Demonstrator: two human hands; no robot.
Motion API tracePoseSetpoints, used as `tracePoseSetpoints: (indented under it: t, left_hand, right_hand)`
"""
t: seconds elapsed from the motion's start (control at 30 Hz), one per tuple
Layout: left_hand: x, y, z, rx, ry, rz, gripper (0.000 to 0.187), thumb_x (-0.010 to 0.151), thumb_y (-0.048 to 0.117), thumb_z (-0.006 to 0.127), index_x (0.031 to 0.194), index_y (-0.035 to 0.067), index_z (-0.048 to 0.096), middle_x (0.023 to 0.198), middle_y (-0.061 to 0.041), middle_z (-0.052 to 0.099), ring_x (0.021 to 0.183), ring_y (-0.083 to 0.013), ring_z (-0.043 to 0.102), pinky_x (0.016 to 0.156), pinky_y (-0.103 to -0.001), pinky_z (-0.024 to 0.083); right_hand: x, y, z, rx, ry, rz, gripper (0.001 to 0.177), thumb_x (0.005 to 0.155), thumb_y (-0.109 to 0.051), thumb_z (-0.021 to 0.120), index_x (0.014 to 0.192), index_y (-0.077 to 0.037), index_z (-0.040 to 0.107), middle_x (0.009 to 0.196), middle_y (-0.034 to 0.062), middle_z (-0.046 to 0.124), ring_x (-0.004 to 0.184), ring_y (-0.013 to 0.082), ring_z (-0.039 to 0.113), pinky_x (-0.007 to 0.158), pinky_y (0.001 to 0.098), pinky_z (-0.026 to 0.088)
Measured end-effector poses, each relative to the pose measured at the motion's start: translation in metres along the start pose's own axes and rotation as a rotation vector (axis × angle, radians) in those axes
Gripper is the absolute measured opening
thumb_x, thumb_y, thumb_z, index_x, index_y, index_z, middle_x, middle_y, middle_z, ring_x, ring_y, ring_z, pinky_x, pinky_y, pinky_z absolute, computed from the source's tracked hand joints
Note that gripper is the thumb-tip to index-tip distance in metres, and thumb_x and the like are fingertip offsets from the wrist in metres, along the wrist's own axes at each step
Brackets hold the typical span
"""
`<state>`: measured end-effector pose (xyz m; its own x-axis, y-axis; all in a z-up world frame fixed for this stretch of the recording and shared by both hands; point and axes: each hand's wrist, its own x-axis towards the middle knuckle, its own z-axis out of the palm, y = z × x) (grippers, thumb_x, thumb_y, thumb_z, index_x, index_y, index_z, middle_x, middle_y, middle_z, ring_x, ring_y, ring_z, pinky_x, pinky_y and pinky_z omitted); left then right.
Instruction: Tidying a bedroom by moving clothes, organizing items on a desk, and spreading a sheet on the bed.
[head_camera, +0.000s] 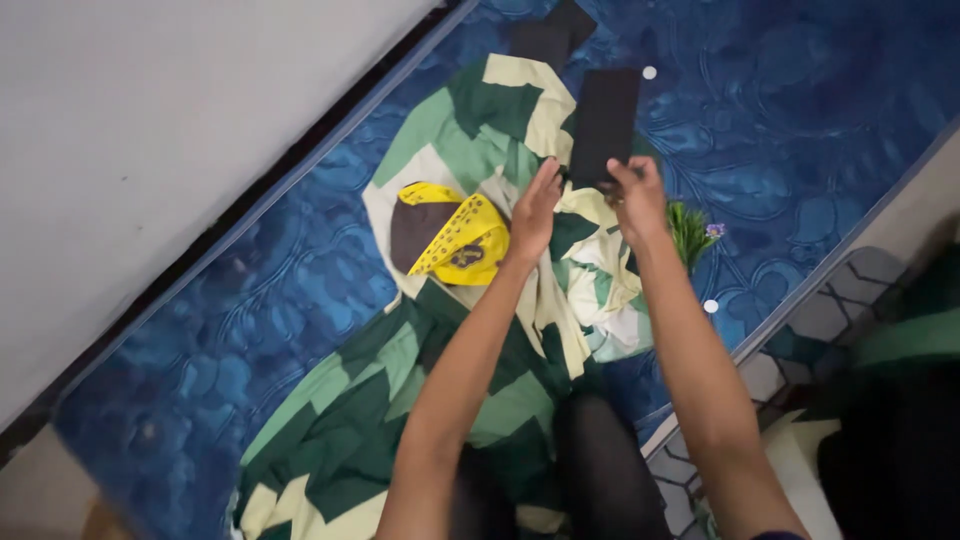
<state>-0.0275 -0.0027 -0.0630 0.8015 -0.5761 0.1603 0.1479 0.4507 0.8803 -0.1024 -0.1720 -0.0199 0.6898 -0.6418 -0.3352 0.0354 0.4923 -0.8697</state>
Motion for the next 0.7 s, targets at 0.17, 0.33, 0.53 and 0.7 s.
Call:
tracePoseSetpoints:
  t: [0.17,0.33,0.53,0.7]
  left_hand:
    - [-0.02,0.091,0.021,0.012,0.208,-0.024,0.067,0.102,0.015,0.065,0.16,0.001,0.034,0.144,-0.018,0.058,0.128,-0.0204,0.057,0.108,-0.03,0.045]
    - [-0.071,0.146,0.005,-0.048,0.309,0.067,0.066,0.1,0.011,0.069,0.157,-0.003,0.04,0.138,-0.015,0.062,0.12,-0.0201,0.062,0.1,-0.031,0.052]
    - [-0.149,0.227,0.019,-0.064,0.221,0.057,0.068,0.1,0.01,0.065,0.16,0.001,0.034,0.143,-0.011,0.059,0.123,-0.0177,0.061,0.103,-0.031,0.051]
    - [-0.189,0.233,0.02,0.206,0.19,0.341,0.071,0.105,0.008,0.061,0.165,0.001,0.022,0.166,-0.014,0.036,0.149,-0.0201,0.04,0.121,-0.031,0.032]
  right_hand:
    - [-0.086,-0.006,0.033,0.081,-0.267,0.064,0.029,0.092,-0.012,0.077,0.105,-0.019,0.051,0.096,0.0009,0.063,0.081,0.0141,0.062,0.067,0.0324,0.049]
    - [-0.164,-0.004,0.061,-0.04,-0.546,0.056,0.027,0.097,-0.01,0.074,0.107,-0.017,0.05,0.105,0.0026,0.067,0.088,0.0126,0.06,0.07,0.0301,0.048]
    - [-0.249,-0.027,0.109,0.128,-0.52,0.116,0.04,0.105,-0.035,0.049,0.137,-0.012,0.054,0.118,0.0065,0.069,0.103,0.0178,0.069,0.088,0.0365,0.059]
    - [-0.318,-0.038,0.119,0.214,-0.589,0.063,0.042,0.108,-0.032,0.048,0.142,-0.01,0.054,0.129,0.0077,0.066,0.115,0.0187,0.066,0.098,0.0384,0.054]
